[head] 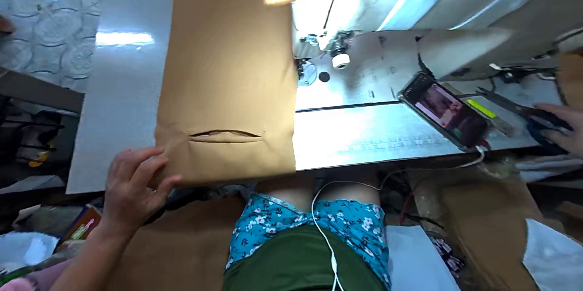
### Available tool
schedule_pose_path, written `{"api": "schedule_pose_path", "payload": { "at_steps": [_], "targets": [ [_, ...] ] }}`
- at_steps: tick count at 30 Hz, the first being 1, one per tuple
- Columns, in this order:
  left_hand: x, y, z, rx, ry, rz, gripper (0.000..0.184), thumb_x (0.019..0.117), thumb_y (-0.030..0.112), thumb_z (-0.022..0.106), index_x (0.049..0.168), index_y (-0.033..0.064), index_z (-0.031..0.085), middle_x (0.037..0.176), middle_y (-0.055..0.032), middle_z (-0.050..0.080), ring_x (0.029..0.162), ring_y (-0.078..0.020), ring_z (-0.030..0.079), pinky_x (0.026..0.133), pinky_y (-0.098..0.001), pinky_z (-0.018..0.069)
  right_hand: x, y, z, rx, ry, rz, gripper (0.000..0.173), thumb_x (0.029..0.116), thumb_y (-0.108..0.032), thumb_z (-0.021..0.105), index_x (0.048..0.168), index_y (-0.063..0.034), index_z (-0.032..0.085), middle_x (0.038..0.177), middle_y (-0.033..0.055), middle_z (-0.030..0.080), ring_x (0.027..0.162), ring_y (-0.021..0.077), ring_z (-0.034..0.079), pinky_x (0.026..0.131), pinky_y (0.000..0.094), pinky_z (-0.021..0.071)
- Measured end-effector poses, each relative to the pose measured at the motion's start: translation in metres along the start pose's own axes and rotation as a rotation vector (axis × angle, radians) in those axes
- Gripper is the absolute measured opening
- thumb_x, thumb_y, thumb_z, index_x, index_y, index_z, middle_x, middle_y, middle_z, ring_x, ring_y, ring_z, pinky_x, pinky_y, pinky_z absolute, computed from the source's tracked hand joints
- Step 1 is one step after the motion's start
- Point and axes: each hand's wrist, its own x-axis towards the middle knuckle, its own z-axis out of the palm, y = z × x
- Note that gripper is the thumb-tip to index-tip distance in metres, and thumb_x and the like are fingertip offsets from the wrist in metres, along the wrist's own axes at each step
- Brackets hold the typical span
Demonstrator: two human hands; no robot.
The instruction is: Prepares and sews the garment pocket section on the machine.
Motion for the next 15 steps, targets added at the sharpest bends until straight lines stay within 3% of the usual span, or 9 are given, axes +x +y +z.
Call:
{"api": "schedule_pose_path", "payload": {
  "at_steps": [1, 3, 5, 6, 8, 9, 10, 12, 15],
  "targets": [
    [-0.009, -0.005, 0.001, -0.013, -0.044, 0.007, 0.058, 0.1031, 0.055, 0.051, 0.117, 0.0002, 0.061, 0.12, -0.0289, 0.064, 0.116, -0.0431, 0.062, 0.105, -0.0553, 0.0436, 0.007, 0.009, 0.004, -0.039, 0.039, -0.028, 0.062, 0.0886, 0.011, 0.071, 0.146, -0.0063, 0.055, 0.131, 0.0367, 0.06, 0.118, 0.0638, 0.056, 0.094, 0.0829, 0.0401],
    [-0.017, -0.009, 0.001, -0.054, -0.084, 0.01, 0.058, 0.101, 0.055, 0.056, 0.119, -0.0006, 0.058, 0.124, -0.029, 0.064, 0.123, -0.0416, 0.06, 0.107, -0.0503, 0.0456, 0.007, -0.018, 0.0, -0.096, 0.163, 0.023, 0.053, 0.0928, 0.004, 0.069, 0.143, -0.0058, 0.058, 0.129, 0.0387, 0.06, 0.113, 0.068, 0.055, 0.086, 0.087, 0.0385],
    [-0.017, -0.007, -0.001, -0.067, -0.091, 0.032, 0.053, 0.1021, 0.051, 0.056, 0.113, -0.0013, 0.057, 0.123, -0.0288, 0.065, 0.124, -0.0401, 0.061, 0.106, -0.0485, 0.0474, -0.015, -0.1, -0.017, -0.018, 0.298, 0.049, 0.039, 0.1032, -0.011, 0.057, 0.14, 0.0032, 0.056, 0.134, 0.0399, 0.054, 0.119, 0.0659, 0.052, 0.091, 0.0838, 0.0378],
    [-0.017, -0.005, -0.003, -0.058, -0.101, 0.043, 0.051, 0.1033, 0.049, 0.055, 0.11, -0.0008, 0.058, 0.124, -0.0281, 0.065, 0.125, -0.0394, 0.061, 0.107, -0.0507, 0.0463, -0.03, -0.161, -0.023, 0.075, 0.349, -0.025, 0.042, 0.1057, -0.019, 0.054, 0.139, 0.0067, 0.055, 0.133, 0.0391, 0.055, 0.12, 0.0616, 0.054, 0.096, 0.0782, 0.0403],
    [-0.019, -0.005, -0.01, -0.031, -0.144, 0.066, 0.045, 0.1052, 0.046, 0.053, 0.109, 0.0013, 0.059, 0.128, -0.0251, 0.066, 0.129, -0.0379, 0.06, 0.108, -0.0554, 0.0439, -0.061, -0.279, -0.003, 0.262, 0.474, -0.4, 0.04, 0.0995, -0.025, 0.061, 0.122, 0.0082, 0.065, 0.119, 0.0303, 0.066, 0.109, 0.0443, 0.066, 0.095, 0.0586, 0.0532],
    [-0.02, -0.006, -0.011, -0.021, -0.162, 0.081, 0.041, 0.1058, 0.042, 0.053, 0.11, 0.0017, 0.06, 0.13, -0.0239, 0.066, 0.13, -0.0378, 0.06, 0.107, -0.0568, 0.0441, -0.071, -0.328, 0.022, 0.339, 0.529, -0.637, 0.037, 0.0953, -0.03, 0.064, 0.11, 0.0023, 0.072, 0.112, 0.0241, 0.071, 0.106, 0.0371, 0.069, 0.092, 0.0521, 0.0556],
    [-0.022, -0.008, -0.012, -0.017, -0.18, 0.094, 0.036, 0.1064, 0.037, 0.052, 0.11, 0.0021, 0.059, 0.131, -0.0229, 0.065, 0.13, -0.0373, 0.059, 0.107, -0.0561, 0.0445, -0.077, -0.368, 0.047, 0.365, 0.529, -0.833, 0.033, 0.0972, -0.036, 0.063, 0.108, -0.0086, 0.077, 0.111, 0.0173, 0.074, 0.105, 0.0326, 0.07, 0.088, 0.0495, 0.0556],
    [-0.024, -0.013, -0.013, -0.032, -0.192, 0.124, 0.028, 0.1071, 0.027, 0.05, 0.106, 0.0013, 0.059, 0.13, -0.0223, 0.067, 0.128, -0.0358, 0.062, 0.107, -0.0518, 0.0464, -0.077, -0.416, 0.086, 0.334, 0.485, -1.079, 0.026, 0.1026, -0.031, 0.056, 0.115, -0.02, 0.075, 0.116, 0.007, 0.075, 0.103, 0.0265, 0.07, 0.079, 0.043, 0.0529],
    [-0.01, -0.017, -0.029, -0.082, -0.275, 0.149, 0.033, 0.1064, 0.027, 0.05, 0.097, 0.0022, 0.07, 0.124, -0.0178, 0.072, 0.122, -0.0343, 0.067, 0.104, -0.0566, 0.0478, -0.064, -0.433, 0.092, 0.407, 0.418, -1.19, 0.019, 0.1001, -0.019, 0.059, 0.1, -0.0162, 0.077, 0.103, 0.0055, 0.075, 0.087, 0.0254, 0.068, 0.067, 0.0388, 0.0509]
  ]
}}
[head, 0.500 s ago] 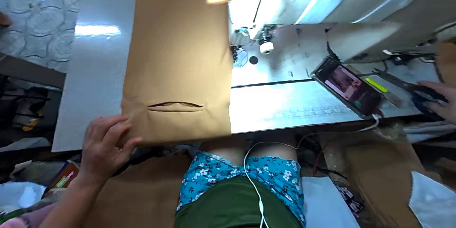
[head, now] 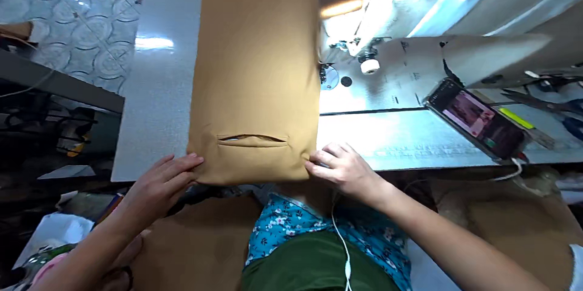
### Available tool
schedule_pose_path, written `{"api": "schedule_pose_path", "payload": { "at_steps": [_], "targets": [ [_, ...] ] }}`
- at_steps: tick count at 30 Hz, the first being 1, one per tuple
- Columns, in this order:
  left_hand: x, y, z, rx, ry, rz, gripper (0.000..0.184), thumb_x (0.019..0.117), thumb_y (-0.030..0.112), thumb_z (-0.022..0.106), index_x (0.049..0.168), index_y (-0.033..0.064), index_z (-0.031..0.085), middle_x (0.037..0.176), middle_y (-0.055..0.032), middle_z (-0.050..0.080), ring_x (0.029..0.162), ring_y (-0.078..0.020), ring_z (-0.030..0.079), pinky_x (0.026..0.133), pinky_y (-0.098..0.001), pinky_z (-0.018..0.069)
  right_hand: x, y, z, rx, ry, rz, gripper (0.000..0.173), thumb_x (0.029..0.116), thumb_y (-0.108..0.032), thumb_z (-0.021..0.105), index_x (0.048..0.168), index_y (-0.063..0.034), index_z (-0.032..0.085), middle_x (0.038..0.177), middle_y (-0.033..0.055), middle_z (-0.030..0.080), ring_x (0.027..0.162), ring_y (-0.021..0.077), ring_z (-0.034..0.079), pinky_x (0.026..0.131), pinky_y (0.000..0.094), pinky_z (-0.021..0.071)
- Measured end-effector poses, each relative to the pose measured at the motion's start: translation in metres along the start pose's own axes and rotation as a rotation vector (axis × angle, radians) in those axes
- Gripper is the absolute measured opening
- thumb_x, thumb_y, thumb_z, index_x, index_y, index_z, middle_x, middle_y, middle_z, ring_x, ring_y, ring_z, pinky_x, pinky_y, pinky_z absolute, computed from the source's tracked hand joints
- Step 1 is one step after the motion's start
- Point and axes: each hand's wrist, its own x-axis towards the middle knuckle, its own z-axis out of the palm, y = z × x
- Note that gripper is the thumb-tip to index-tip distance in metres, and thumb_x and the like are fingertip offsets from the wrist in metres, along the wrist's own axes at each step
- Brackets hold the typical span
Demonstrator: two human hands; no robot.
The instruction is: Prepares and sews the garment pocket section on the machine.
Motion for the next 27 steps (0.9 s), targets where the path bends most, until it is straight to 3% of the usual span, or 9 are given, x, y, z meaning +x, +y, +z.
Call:
{"api": "schedule_pose_path", "payload": {
  "at_steps": [3, 5, 7, 10, 12, 15, 21, 24, 27],
  "targets": [
    [0.029, -0.007, -0.041, -0.14, -0.242, -0.074, 0.034, 0.0966, 0.029, 0.055, 0.088, 0.0063, 0.078, 0.124, -0.0118, 0.073, 0.123, -0.0427, 0.063, 0.098, -0.0704, 0.0445, 0.021, 0.006, -0.028, 0.23, -0.19, 0.082, 0.027, 0.0984, -0.028, 0.058, 0.088, -0.0147, 0.079, 0.108, 0.0038, 0.074, 0.104, 0.0264, 0.068, 0.08, 0.0447, 0.0542],
    [0.061, -0.025, -0.068, -0.446, -0.272, -0.241, 0.031, 0.1002, 0.023, 0.052, 0.094, 0.0041, 0.075, 0.134, -0.0086, 0.068, 0.132, -0.0322, 0.057, 0.106, -0.0554, 0.046, 0.047, 0.017, -0.045, 0.593, -0.251, 0.247, 0.03, 0.0994, -0.02, 0.054, 0.09, -0.0046, 0.077, 0.109, 0.002, 0.074, 0.111, 0.0151, 0.066, 0.095, 0.0369, 0.0522],
    [0.092, -0.048, -0.07, -0.931, -0.073, -0.497, 0.04, 0.1035, 0.054, 0.047, 0.105, 0.0225, 0.072, 0.118, 0.01, 0.074, 0.109, -0.0041, 0.068, 0.091, -0.0259, 0.058, 0.071, 0.039, -0.039, 1.075, -0.101, 0.532, 0.027, 0.1058, -0.025, 0.041, 0.099, -0.0098, 0.063, 0.093, -0.0109, 0.068, 0.091, -0.0029, 0.064, 0.084, 0.0189, 0.0539],
    [0.117, -0.068, -0.049, -1.257, -0.074, -0.642, 0.087, 0.0711, 0.081, 0.069, 0.134, 0.0236, 0.054, 0.115, 0.0091, 0.071, 0.106, -0.0054, 0.068, 0.089, -0.0283, 0.0591, 0.09, 0.052, -0.027, 1.249, -0.097, 0.711, 0.052, 0.0983, -0.052, 0.059, 0.129, -0.0111, 0.05, 0.102, -0.0085, 0.071, 0.093, -0.0012, 0.068, 0.083, 0.0201, 0.0572],
    [0.127, -0.059, -0.043, -1.02, -0.267, -0.628, 0.102, 0.0708, 0.053, 0.084, 0.148, 0.0063, 0.037, 0.122, 0.0016, 0.065, 0.11, -0.0036, 0.064, 0.093, -0.0262, 0.0558, 0.104, 0.039, -0.03, 0.873, -0.272, 0.702, 0.059, 0.0904, -0.026, 0.075, 0.136, 0.002, 0.051, 0.114, 0.0059, 0.068, 0.104, 0.0052, 0.064, 0.094, 0.0258, 0.0524],
    [0.14, -0.046, -0.036, -0.784, -0.294, -0.635, 0.058, 0.0807, 0.003, 0.078, 0.132, -0.0036, 0.053, 0.115, -0.0095, 0.068, 0.103, -0.0087, 0.065, 0.093, -0.0327, 0.0558, 0.121, 0.037, -0.013, 0.657, -0.318, 0.766, 0.054, 0.0907, -0.017, 0.078, 0.136, 0.0027, 0.056, 0.118, 0.0185, 0.069, 0.111, 0.0235, 0.066, 0.099, 0.0459, 0.0506],
    [0.201, -0.095, -0.032, -0.769, 0.064, -0.732, 0.052, 0.0914, 0.003, 0.069, 0.14, -0.0001, 0.051, 0.135, -0.0143, 0.06, 0.117, -0.0148, 0.061, 0.101, -0.0358, 0.0517, 0.193, 0.099, 0.013, 0.603, 0.05, 0.866, 0.043, 0.0903, -0.007, 0.073, 0.129, 0.0036, 0.061, 0.119, 0.0198, 0.068, 0.11, 0.0244, 0.067, 0.098, 0.0454, 0.0531],
    [0.224, -0.116, -0.06, -0.772, 0.251, -0.598, 0.05, 0.0897, 0.003, 0.068, 0.137, 0.0013, 0.052, 0.13, -0.0092, 0.062, 0.115, -0.0114, 0.062, 0.099, -0.0312, 0.0531, 0.229, 0.111, -0.003, 0.659, 0.299, 0.689, 0.058, 0.0923, -0.006, 0.068, 0.144, 0.0055, 0.046, 0.132, 0.0175, 0.062, 0.119, 0.0132, 0.063, 0.104, 0.029, 0.0513],
    [0.201, -0.099, -0.082, -0.721, 0.224, -0.454, 0.061, 0.0836, 0.012, 0.075, 0.138, 0.004, 0.047, 0.127, -0.0009, 0.063, 0.115, -0.0041, 0.062, 0.101, -0.0267, 0.0534, 0.211, 0.089, -0.018, 0.706, 0.244, 0.583, 0.058, 0.0876, -0.005, 0.069, 0.14, 0.006, 0.046, 0.126, 0.0126, 0.063, 0.113, 0.0075, 0.064, 0.098, 0.0255, 0.0551]
  ]
}}
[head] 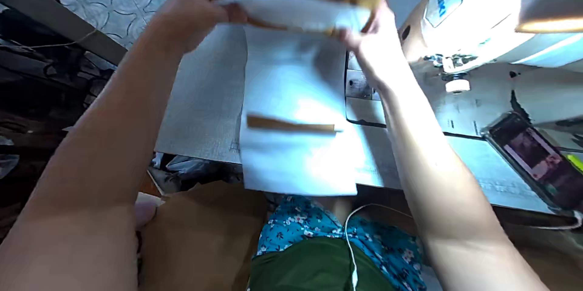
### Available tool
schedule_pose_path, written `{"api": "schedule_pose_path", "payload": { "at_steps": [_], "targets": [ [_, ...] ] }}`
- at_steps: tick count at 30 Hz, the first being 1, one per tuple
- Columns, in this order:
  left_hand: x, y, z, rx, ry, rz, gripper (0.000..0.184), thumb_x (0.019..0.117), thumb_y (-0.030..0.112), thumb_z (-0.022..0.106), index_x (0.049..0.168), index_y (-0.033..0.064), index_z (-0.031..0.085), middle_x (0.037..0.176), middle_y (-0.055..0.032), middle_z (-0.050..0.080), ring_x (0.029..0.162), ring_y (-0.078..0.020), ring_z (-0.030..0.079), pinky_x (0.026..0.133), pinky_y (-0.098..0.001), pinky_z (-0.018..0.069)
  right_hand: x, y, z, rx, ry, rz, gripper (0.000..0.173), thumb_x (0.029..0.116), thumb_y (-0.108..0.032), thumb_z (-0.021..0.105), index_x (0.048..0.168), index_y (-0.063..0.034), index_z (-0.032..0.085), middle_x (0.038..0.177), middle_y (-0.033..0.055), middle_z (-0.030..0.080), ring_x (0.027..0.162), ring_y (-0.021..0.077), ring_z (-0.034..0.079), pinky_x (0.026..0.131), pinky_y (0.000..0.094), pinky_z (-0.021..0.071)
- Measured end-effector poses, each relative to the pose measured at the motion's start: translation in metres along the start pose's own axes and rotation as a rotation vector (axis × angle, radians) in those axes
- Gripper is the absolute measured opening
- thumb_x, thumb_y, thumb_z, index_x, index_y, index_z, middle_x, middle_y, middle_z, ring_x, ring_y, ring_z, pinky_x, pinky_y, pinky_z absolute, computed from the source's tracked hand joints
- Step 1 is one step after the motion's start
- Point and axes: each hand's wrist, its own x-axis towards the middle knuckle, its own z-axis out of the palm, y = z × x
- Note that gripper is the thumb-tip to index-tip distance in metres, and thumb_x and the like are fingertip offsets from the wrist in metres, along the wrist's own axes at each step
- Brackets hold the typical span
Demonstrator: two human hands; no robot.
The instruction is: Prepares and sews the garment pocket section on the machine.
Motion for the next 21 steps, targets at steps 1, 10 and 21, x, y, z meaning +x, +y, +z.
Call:
{"api": "schedule_pose_path", "payload": {
  "at_steps": [1, 10, 21],
  "targets": [
    [-0.018, 0.0, 0.006, 0.03, -0.031, -0.022, 0.063, 0.0827, 0.011, 0.077, 0.138, 0.0022, 0.048, 0.127, -0.002, 0.063, 0.116, -0.0039, 0.062, 0.102, -0.0273, 0.0535, -0.02, -0.001, 0.0, -0.102, -0.074, 0.055, 0.048, 0.0878, -0.005, 0.07, 0.132, 0.0049, 0.053, 0.118, 0.0119, 0.066, 0.106, 0.0088, 0.066, 0.093, 0.0283, 0.0561],
    [-0.054, -0.02, 0.066, 0.215, -0.088, -0.167, 0.036, 0.0923, 0.008, 0.074, 0.123, -0.0073, 0.062, 0.118, -0.0213, 0.068, 0.111, -0.0227, 0.067, 0.101, -0.043, 0.0512, -0.059, 0.011, -0.007, -0.575, -0.297, 0.33, 0.036, 0.1004, -0.027, 0.067, 0.116, 0.0062, 0.066, 0.114, 0.0258, 0.067, 0.116, 0.0403, 0.062, 0.101, 0.0585, 0.0448],
    [-0.09, 0.004, 0.074, 0.186, -0.062, -0.102, 0.03, 0.0956, 0.012, 0.068, 0.121, -0.0031, 0.063, 0.11, -0.0106, 0.07, 0.101, -0.0056, 0.067, 0.093, -0.0282, 0.0554, -0.089, -0.02, -0.019, -0.677, -0.317, 0.248, 0.035, 0.1018, -0.02, 0.064, 0.12, 0.0104, 0.062, 0.111, 0.0305, 0.065, 0.111, 0.0451, 0.062, 0.096, 0.0583, 0.0463]
  ]
}}
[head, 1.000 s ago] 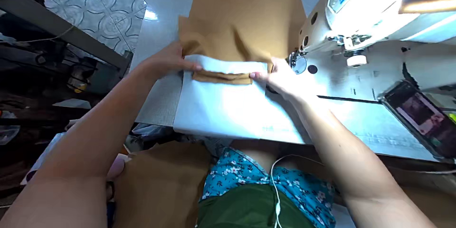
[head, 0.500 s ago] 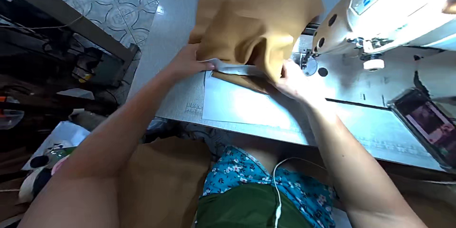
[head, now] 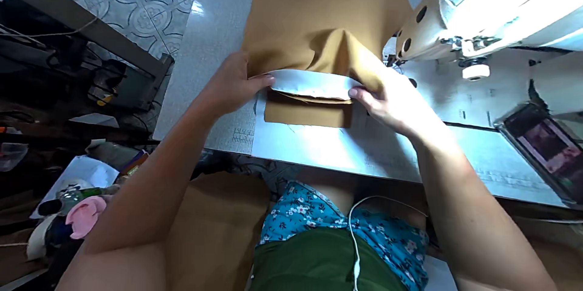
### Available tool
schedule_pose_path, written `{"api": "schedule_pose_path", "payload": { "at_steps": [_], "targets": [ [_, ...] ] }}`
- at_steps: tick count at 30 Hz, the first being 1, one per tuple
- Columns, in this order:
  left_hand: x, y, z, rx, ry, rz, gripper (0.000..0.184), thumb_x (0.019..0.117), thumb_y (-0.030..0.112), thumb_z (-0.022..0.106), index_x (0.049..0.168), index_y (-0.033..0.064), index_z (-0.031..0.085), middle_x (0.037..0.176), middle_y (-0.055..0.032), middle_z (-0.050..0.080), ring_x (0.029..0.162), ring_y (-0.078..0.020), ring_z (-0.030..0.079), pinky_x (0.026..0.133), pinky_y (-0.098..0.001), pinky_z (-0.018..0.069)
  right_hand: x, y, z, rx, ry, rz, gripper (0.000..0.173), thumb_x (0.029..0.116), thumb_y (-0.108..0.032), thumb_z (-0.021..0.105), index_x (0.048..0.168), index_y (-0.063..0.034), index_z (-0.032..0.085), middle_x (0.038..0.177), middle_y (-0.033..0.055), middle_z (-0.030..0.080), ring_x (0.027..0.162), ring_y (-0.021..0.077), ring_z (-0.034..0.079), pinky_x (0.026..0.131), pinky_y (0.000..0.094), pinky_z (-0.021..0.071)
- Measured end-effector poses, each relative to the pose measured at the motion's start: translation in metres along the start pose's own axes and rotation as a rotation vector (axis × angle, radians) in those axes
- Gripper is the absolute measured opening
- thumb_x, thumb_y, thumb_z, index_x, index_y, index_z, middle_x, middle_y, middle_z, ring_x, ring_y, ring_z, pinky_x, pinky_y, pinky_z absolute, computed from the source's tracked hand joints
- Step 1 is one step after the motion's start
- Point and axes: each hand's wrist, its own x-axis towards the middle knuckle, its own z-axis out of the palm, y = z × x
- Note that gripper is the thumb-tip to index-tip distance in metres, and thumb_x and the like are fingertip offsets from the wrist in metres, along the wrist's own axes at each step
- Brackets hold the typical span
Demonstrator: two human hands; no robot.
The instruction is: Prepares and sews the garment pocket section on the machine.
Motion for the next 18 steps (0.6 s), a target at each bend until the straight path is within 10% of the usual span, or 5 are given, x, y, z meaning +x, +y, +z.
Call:
{"api": "schedule_pose_path", "payload": {
  "at_steps": [5, 18],
  "targets": [
    [-0.023, 0.001, 0.023, 0.157, -0.023, -0.177, 0.028, 0.0975, 0.015, 0.07, 0.113, -0.0074, 0.066, 0.103, -0.0226, 0.07, 0.1, -0.0312, 0.069, 0.092, -0.0534, 0.0527, -0.014, 0.018, 0.037, 0.002, -0.003, -0.042, 0.032, 0.0967, -0.023, 0.07, 0.113, 0.0041, 0.071, 0.109, 0.0274, 0.069, 0.112, 0.0468, 0.062, 0.093, 0.0655, 0.0433],
    [-0.05, 0.004, 0.04, 0.177, 0.072, -0.224, 0.028, 0.0979, 0.017, 0.07, 0.108, -0.0084, 0.066, 0.096, -0.022, 0.071, 0.093, -0.0313, 0.071, 0.085, -0.0516, 0.0545, -0.028, 0.032, 0.054, 0.011, 0.165, -0.22, 0.028, 0.0935, -0.019, 0.071, 0.107, 0.0054, 0.071, 0.099, 0.0258, 0.07, 0.101, 0.0466, 0.064, 0.09, 0.0639, 0.0456]
  ]
}}
